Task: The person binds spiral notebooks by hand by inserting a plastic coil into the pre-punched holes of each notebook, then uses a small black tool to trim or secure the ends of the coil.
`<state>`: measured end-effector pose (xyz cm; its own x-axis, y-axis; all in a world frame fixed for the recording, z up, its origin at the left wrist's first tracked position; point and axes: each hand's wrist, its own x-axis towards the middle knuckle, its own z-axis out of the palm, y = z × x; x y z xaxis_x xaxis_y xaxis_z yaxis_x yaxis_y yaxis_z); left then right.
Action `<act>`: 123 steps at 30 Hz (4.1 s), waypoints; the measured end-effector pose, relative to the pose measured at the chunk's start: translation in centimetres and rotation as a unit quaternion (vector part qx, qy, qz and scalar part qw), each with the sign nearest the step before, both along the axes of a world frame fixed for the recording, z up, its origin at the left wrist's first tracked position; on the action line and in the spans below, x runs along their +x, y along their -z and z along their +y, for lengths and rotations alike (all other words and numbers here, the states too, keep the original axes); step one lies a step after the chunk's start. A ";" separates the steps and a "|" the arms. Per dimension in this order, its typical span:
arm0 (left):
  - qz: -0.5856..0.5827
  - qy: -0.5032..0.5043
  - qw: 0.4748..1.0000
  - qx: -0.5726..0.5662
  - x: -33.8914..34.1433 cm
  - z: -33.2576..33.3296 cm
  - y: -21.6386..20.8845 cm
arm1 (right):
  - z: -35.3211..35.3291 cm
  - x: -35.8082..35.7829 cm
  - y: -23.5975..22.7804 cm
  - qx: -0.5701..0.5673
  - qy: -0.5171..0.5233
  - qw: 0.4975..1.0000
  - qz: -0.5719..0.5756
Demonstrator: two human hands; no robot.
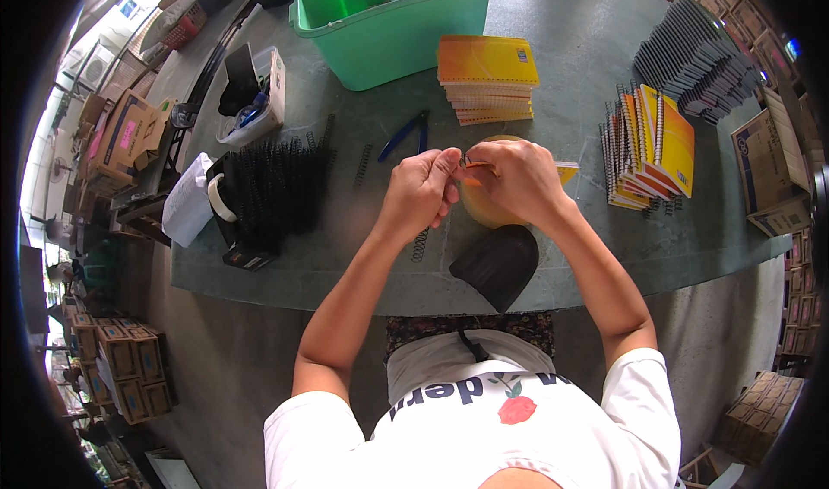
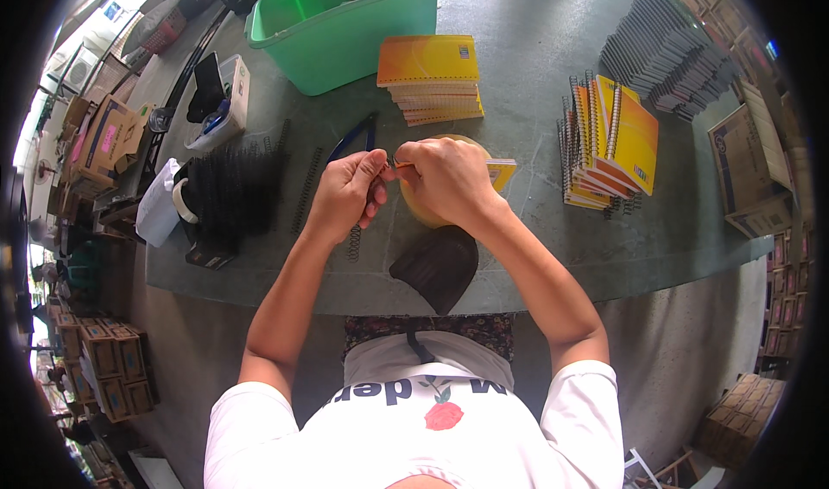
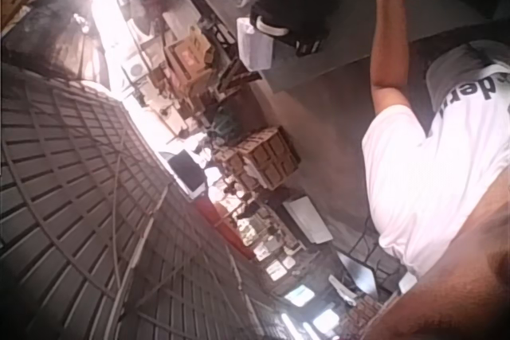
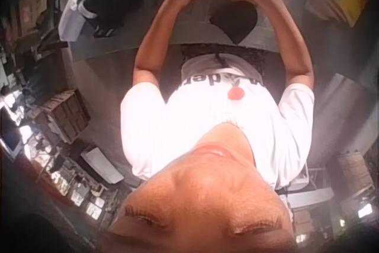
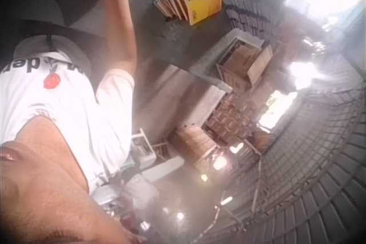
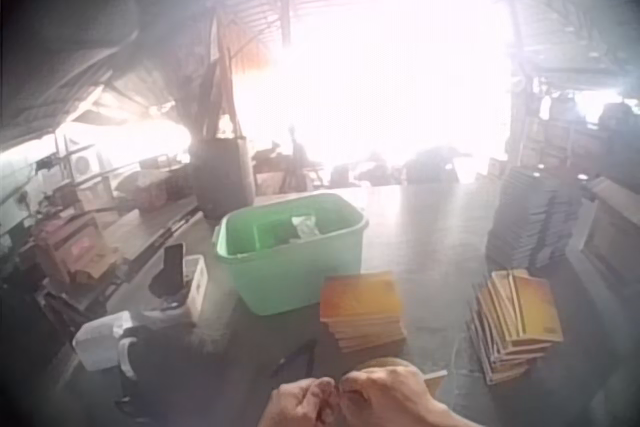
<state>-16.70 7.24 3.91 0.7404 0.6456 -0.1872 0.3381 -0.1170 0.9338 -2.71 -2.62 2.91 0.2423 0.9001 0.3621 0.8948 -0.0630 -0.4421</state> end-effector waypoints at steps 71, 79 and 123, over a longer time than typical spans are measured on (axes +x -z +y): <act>-0.210 0.081 0.840 0.493 3.6 -4.2 -0.9 | -7.6 3.7 4.7 0.067 -0.049 0.826 0.558; -0.070 0.197 0.900 0.382 0.4 -7.5 6.1 | -6.8 3.2 4.3 0.103 -0.067 0.848 0.515; -0.223 0.335 0.813 0.421 8.6 -4.0 0.6 | -8.5 3.1 6.8 0.216 0.071 0.879 0.419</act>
